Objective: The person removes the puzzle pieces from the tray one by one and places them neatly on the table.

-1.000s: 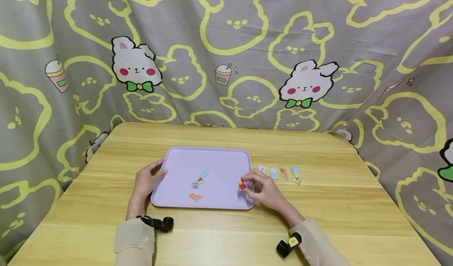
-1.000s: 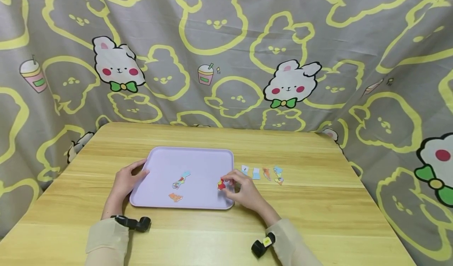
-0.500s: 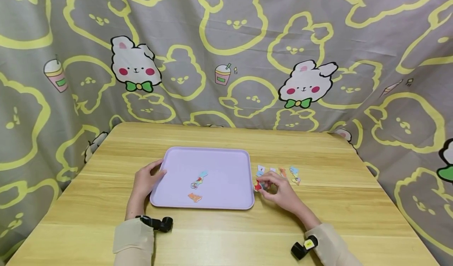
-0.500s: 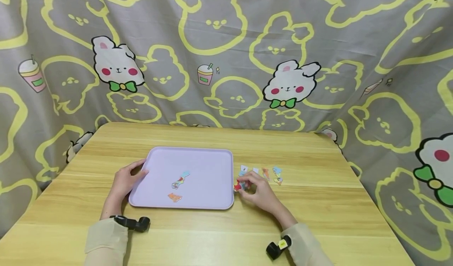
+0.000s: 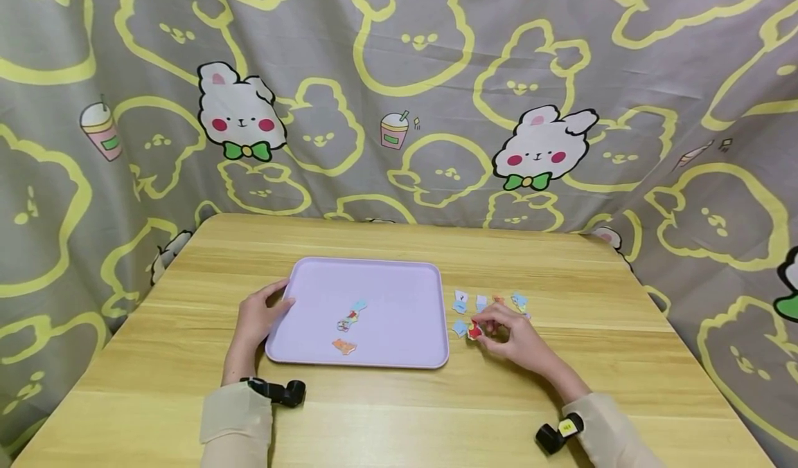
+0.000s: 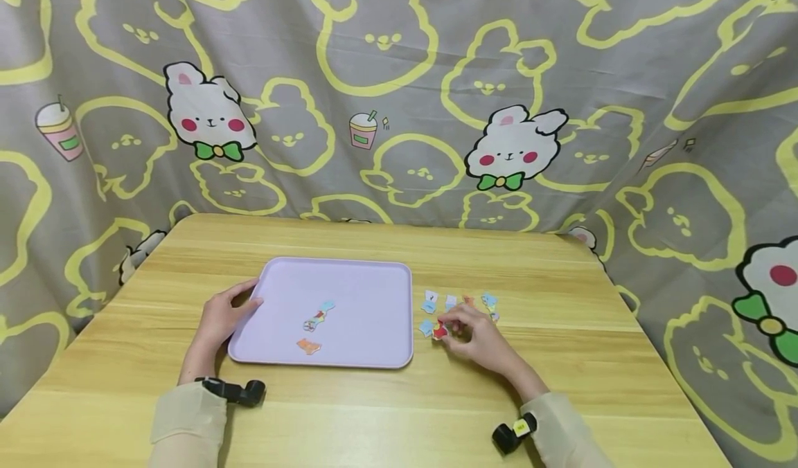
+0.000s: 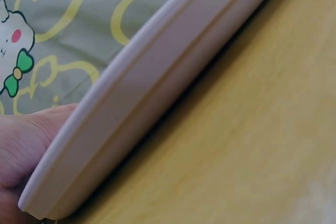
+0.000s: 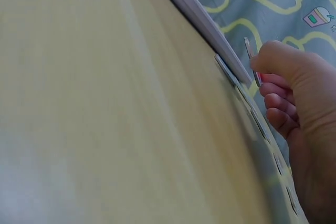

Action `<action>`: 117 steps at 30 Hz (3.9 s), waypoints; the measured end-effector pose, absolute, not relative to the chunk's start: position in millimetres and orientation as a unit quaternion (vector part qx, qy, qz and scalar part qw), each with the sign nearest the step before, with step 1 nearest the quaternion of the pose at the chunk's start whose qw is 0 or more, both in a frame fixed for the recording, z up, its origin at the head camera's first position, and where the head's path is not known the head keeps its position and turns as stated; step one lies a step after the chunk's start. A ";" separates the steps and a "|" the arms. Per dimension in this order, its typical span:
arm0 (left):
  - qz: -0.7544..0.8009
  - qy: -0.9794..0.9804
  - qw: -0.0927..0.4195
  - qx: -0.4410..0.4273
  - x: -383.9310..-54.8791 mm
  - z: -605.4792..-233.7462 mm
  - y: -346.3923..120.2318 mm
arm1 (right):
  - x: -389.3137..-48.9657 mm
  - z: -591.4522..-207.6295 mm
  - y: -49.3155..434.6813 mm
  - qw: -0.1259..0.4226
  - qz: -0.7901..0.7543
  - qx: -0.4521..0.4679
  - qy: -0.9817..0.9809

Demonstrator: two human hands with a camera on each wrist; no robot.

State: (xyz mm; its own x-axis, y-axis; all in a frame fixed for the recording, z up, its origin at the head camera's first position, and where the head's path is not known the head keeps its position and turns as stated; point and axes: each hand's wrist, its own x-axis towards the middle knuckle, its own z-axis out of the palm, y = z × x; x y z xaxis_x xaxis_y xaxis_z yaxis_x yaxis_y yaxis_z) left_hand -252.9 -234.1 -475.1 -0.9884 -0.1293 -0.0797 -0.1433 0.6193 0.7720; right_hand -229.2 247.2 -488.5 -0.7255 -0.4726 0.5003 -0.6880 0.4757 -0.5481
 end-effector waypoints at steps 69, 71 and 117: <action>0.435 0.898 -0.001 -0.072 -252.9 -474.2 -234.7 | -248.7 -482.7 169.6 0.089 0.395 0.401 -0.822; 0.435 0.898 -0.001 -0.071 -252.5 -473.6 -234.4 | -249.2 -481.1 159.2 0.083 0.387 0.414 -0.820; 0.445 0.892 -0.005 -0.079 -253.1 -474.8 -233.4 | -254.3 -463.9 39.4 -0.044 0.229 0.557 -0.797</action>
